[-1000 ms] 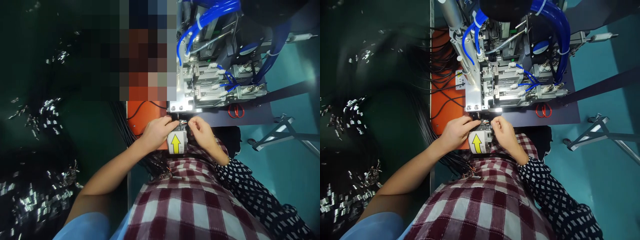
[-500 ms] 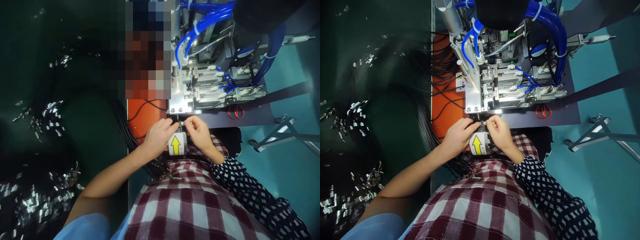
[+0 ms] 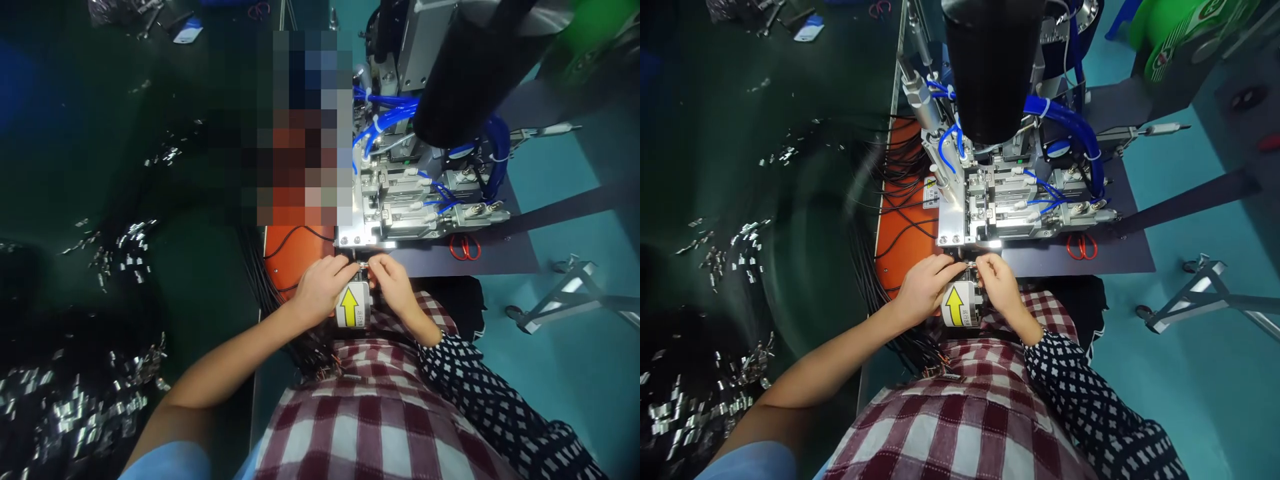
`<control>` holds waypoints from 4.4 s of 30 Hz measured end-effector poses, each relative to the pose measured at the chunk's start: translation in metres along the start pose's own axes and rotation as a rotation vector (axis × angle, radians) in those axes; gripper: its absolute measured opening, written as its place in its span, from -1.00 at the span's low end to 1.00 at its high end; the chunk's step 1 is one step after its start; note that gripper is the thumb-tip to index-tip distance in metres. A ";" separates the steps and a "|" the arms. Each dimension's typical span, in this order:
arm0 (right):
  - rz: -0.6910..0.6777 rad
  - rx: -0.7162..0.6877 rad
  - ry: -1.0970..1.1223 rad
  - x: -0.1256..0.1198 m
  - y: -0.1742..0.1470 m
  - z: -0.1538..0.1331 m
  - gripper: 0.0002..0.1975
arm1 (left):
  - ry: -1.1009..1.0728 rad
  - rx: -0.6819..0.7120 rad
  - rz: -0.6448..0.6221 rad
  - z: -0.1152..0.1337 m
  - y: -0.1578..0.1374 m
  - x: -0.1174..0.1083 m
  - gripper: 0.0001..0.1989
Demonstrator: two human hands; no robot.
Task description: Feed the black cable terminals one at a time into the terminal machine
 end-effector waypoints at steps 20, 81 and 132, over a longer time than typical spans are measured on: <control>0.059 0.088 0.276 0.010 0.005 0.007 -0.75 | -0.123 -0.520 0.068 -0.008 -0.071 -0.002 -0.53; -0.150 -0.148 -0.021 -0.006 -0.062 -0.056 -0.92 | -0.144 0.078 -0.178 -0.006 -0.039 -0.045 -0.71; -0.071 0.066 0.438 0.001 -0.048 -0.049 -0.89 | -1.099 -0.395 0.016 0.028 -0.021 -0.025 -0.94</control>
Point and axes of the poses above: each hand's wrist, its own y-axis towards the middle knuckle, its own x-axis out of the palm, z = x × y, the point moved 4 cm from there along y, towards the middle knuckle, and after that the axes turned 13 degrees about -x, right-handed, at the moved point
